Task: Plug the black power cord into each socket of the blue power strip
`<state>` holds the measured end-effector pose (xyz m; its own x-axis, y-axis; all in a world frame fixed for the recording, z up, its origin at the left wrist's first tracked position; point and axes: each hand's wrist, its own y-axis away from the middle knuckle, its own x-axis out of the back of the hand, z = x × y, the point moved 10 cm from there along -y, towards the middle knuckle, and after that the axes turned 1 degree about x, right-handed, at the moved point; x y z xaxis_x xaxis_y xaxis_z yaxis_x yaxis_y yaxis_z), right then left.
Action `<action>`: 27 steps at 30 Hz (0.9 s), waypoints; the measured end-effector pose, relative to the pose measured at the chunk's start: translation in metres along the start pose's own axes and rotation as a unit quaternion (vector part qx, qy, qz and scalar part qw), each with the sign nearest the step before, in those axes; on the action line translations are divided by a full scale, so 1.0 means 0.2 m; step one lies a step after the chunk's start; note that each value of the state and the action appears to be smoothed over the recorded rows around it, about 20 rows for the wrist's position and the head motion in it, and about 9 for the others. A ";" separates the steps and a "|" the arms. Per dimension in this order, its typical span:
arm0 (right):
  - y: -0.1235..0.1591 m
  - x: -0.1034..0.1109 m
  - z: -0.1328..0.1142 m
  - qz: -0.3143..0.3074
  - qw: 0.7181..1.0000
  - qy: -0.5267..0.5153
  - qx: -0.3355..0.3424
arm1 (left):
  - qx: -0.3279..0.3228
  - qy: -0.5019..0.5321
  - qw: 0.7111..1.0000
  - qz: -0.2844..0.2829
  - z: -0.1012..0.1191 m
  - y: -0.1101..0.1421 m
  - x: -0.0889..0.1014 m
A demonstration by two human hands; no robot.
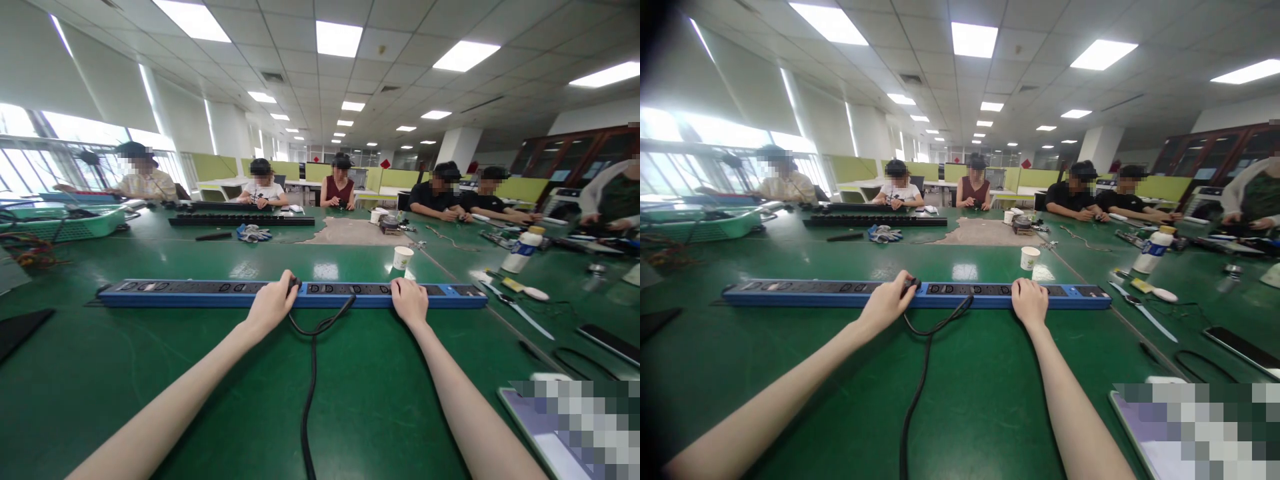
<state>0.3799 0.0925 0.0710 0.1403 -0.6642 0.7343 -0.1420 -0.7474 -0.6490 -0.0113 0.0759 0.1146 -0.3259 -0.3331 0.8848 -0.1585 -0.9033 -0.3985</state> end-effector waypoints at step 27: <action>0.00 0.01 -0.02 -0.017 1.000 0.008 -0.006 | -0.017 -0.111 0.991 -0.067 0.16 -0.09 -0.01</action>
<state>0.3757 0.0913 0.0730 0.1305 -0.6375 0.7593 -0.1488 -0.7698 -0.6207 0.0222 0.0831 0.1282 -0.0862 -0.2651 0.9604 -0.2196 -0.9352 -0.2779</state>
